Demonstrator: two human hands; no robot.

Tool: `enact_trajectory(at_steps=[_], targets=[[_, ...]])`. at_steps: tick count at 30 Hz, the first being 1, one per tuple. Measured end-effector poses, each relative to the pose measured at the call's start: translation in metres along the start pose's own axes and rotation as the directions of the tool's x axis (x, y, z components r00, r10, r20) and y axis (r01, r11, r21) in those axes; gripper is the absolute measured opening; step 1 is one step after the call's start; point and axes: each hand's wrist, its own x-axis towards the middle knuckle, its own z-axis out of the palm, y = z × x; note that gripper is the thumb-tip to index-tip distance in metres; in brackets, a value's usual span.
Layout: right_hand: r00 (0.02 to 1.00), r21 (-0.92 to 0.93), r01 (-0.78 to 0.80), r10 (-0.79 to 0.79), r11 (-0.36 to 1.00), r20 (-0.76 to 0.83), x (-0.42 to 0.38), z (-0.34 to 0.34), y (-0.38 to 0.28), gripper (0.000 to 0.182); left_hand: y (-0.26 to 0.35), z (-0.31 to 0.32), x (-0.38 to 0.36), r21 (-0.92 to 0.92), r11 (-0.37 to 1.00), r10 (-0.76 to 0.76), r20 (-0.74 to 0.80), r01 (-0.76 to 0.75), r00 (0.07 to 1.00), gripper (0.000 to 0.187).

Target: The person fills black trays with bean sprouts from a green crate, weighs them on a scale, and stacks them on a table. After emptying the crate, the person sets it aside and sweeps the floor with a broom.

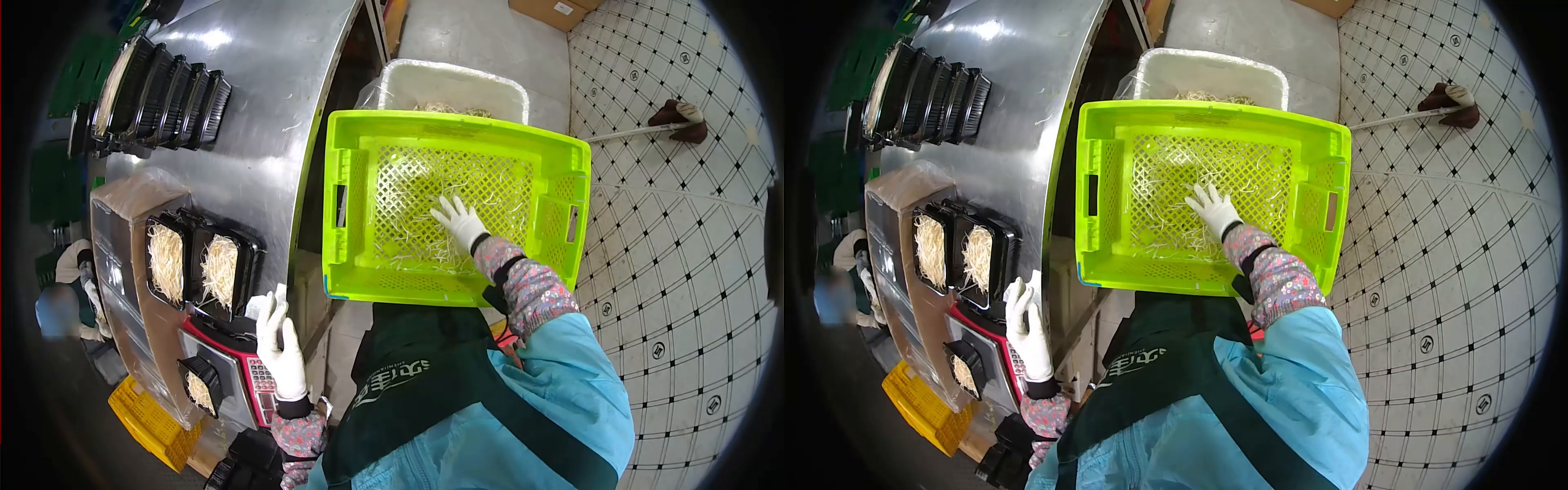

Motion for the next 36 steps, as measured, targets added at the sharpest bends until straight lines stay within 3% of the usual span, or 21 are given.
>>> enact_trajectory(at_steps=[2,5,6,7,8,10,11,12,15,19,20,21,23,25,27,29,30,31,33,34,36], targets=[[0.99,0.002,0.058,-0.057,0.998,-0.125,-0.002,0.052,0.015,0.078,0.0,0.001,-0.002,-0.041,0.999,0.0,-0.025,-0.001,1.0,0.03],[0.996,0.416,-0.085,0.074,0.906,0.043,-0.029,0.057,0.038,0.05,-0.005,0.002,-0.008,-0.075,0.995,-0.069,-0.039,0.066,0.997,0.028],[0.984,0.868,-0.05,0.171,0.495,-0.041,-0.024,0.083,0.051,0.042,-0.006,0.003,-0.009,-0.084,0.992,-0.097,-0.04,0.093,0.995,0.027],[0.954,0.992,0.088,0.295,-0.089,-0.058,-0.005,0.134,0.065,0.035,-0.007,0.003,-0.01,-0.09,0.992,-0.092,-0.037,0.088,0.995,0.027],[0.917,0.739,0.27,0.398,-0.617,-0.003,-0.002,0.127,0.062,0.028,-0.008,0.002,-0.011,-0.096,0.992,-0.087,-0.035,0.083,0.996,0.027],[0.875,0.987,0.16,0.467,-0.033,-0.126,-0.011,0.109,0.074,0.023,-0.014,-0.002,-0.015,-0.081,0.995,-0.068,-0.041,0.064,0.997,0.026],[0.859,0.957,0.069,0.472,0.28,-0.2,-0.027,0.07,0.072,0.021,-0.018,-0.006,-0.017,-0.097,0.992,-0.085,-0.051,0.08,0.995,0.026],[0.856,0.986,-0.081,0.517,0.144,-0.006,-0.046,0.013,0.063,0.02,-0.024,-0.01,-0.02,-0.115,0.989,-0.101,-0.065,0.094,0.993,0.026],[0.872,0.996,0.072,0.489,-0.058,-0.034,-0.041,-0.042,0.054,0.026,-0.037,-0.02,-0.025,-0.108,0.99,-0.106,-0.141,0.092,0.984,0.023],[0.864,0.899,0.435,0.262,0.041,-0.43,-0.047,-0.202,-0.034,0.029,-0.053,-0.041,-0.035,-0.057,0.991,-0.135,-0.332,0.123,0.934,0.024],[0.848,0.866,0.501,0.203,-0.003,-0.49,-0.047,-0.236,-0.064,0.032,-0.064,-0.043,-0.038,-0.058,0.993,-0.113,-0.389,0.098,0.914,0.03],[0.834,0.835,0.545,0.154,-0.078,-0.53,-0.052,-0.271,-0.098,0.033,-0.077,-0.041,-0.044,-0.359,0.924,-0.274,-0.391,0.129,0.878,0.038],[0.638,0.622,0.769,0.14,-0.147,-0.757,-0.049,-0.305,-0.165,0.035,-0.075,-0.048,-0.044,-0.415,0.904,-0.316,-0.492,0.101,0.811,0.044],[0.491,0.482,0.849,-0.017,-0.216,-0.871,-0.041,-0.322,-0.226,0.037,-0.088,-0.06,-0.05,-0.522,0.823,-0.476,-0.416,0.225,0.775,0.046],[0.313,0.358,0.913,-0.225,-0.195,-0.923,0.005,-0.304,-0.276,0.047,-0.088,-0.065,-0.05,-0.653,0.739,-0.514,-0.383,0.169,0.768,0.047],[0.441,0.196,0.875,-0.56,0.443,-0.701,0.024,-0.295,-0.304,0.059,-0.089,-0.067,-0.046,-0.746,0.651,-0.563,-0.35,0.14,0.749,0.05],[0.494,0.072,0.814,-0.623,0.576,-0.607,0.034,-0.287,-0.315,0.058,-0.095,-0.068,-0.048,-0.751,0.644,-0.557,-0.326,0.149,0.763,0.051],[0.556,0.124,0.802,-0.653,0.584,-0.515,0.041,-0.281,-0.315,0.058,-0.098,-0.072,-0.05,-0.737,0.644,-0.566,-0.281,0.203,0.776,0.051],[0.615,0.258,0.768,-0.564,0.586,-0.551,0.034,-0.294,-0.315,0.055,-0.131,-0.069,-0.052,-0.605,0.78,-0.45,-0.367,0.159,0.814,0.051],[0.539,0.238,0.813,-0.532,0.531,-0.654,0.055,-0.286,-0.31,0.051,-0.141,-0.066,-0.053,-0.617,0.768,-0.474,-0.363,0.174,0.802,0.052],[0.598,0.289,0.775,-0.505,0.562,-0.622,0.049,-0.301,-0.307,0.047,-0.142,-0.074,-0.042,-0.633,0.747,-0.512,-0.353,0.203,0.783,0.054]])
